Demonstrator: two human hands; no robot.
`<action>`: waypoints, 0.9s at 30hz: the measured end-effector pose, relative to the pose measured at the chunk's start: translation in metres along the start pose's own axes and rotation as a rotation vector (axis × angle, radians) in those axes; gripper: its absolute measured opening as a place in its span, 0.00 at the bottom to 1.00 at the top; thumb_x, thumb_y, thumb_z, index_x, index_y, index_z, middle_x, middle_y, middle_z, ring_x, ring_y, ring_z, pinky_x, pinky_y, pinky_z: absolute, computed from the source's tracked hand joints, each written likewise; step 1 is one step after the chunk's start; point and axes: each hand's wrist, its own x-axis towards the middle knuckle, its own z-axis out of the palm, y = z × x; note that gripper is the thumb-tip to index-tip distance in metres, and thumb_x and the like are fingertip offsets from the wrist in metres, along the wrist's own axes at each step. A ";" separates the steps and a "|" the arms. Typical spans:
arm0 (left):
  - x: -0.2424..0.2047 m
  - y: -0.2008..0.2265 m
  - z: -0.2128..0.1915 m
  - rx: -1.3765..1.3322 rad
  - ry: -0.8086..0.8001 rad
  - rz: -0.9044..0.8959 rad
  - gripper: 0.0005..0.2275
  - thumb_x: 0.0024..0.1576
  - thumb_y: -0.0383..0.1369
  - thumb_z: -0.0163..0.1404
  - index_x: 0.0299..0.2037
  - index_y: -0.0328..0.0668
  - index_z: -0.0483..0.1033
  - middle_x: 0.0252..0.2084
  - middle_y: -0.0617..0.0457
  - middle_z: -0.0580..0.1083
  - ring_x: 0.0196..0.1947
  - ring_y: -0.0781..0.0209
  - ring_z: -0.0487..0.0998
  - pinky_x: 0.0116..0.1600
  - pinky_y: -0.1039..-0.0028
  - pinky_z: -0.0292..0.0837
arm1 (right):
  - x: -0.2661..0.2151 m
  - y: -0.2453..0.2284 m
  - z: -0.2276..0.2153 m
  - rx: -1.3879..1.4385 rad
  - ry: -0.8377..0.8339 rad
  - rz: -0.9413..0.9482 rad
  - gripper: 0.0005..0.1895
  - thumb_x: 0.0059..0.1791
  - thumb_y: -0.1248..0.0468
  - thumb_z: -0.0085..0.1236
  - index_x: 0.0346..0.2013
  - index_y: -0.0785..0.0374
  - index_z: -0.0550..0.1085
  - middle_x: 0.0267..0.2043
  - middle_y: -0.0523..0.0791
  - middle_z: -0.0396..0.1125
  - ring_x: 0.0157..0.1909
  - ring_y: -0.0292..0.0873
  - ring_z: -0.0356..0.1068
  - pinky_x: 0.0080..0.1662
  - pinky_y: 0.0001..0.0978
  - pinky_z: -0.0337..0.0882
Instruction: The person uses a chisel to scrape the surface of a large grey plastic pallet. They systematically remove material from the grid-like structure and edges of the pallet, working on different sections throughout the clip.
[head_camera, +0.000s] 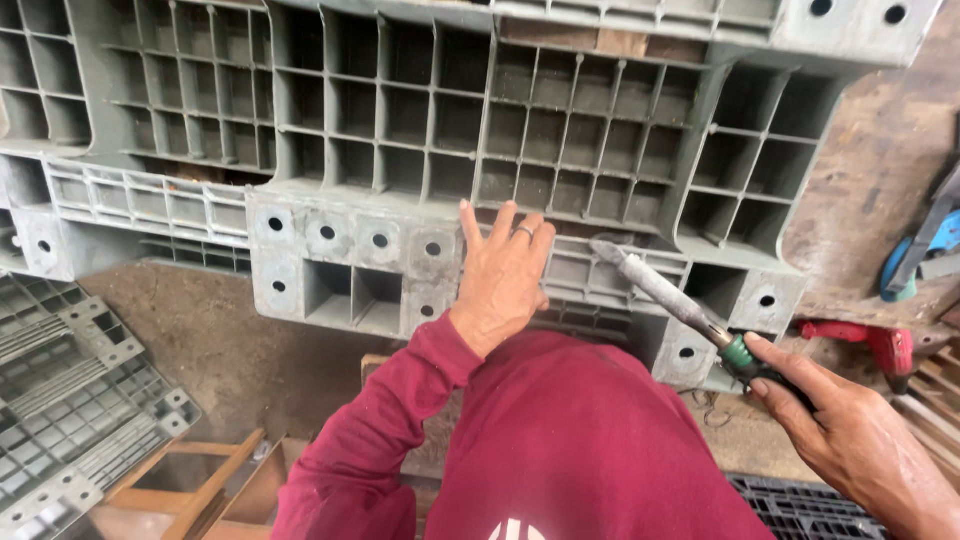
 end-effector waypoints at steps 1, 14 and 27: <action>-0.002 0.000 0.001 -0.001 0.005 0.002 0.39 0.35 0.40 0.69 0.58 0.36 0.68 0.59 0.47 0.69 0.67 0.39 0.61 0.67 0.24 0.42 | -0.003 -0.002 0.005 0.029 0.000 -0.004 0.26 0.50 0.52 0.59 0.63 0.47 0.71 0.34 0.53 0.75 0.36 0.53 0.77 0.40 0.43 0.73; 0.001 -0.003 0.002 -0.015 0.025 0.034 0.40 0.33 0.41 0.70 0.58 0.37 0.68 0.59 0.47 0.69 0.67 0.40 0.62 0.66 0.24 0.42 | -0.011 -0.013 0.023 0.125 -0.126 0.205 0.30 0.56 0.52 0.54 0.74 0.43 0.66 0.21 0.53 0.62 0.24 0.46 0.63 0.31 0.42 0.69; -0.057 -0.014 0.016 -0.201 0.482 -0.095 0.32 0.49 0.40 0.65 0.64 0.39 0.68 0.70 0.40 0.62 0.70 0.38 0.61 0.70 0.43 0.53 | -0.016 0.002 0.054 0.346 -0.103 0.201 0.33 0.54 0.60 0.56 0.76 0.46 0.68 0.22 0.51 0.62 0.25 0.43 0.60 0.28 0.39 0.67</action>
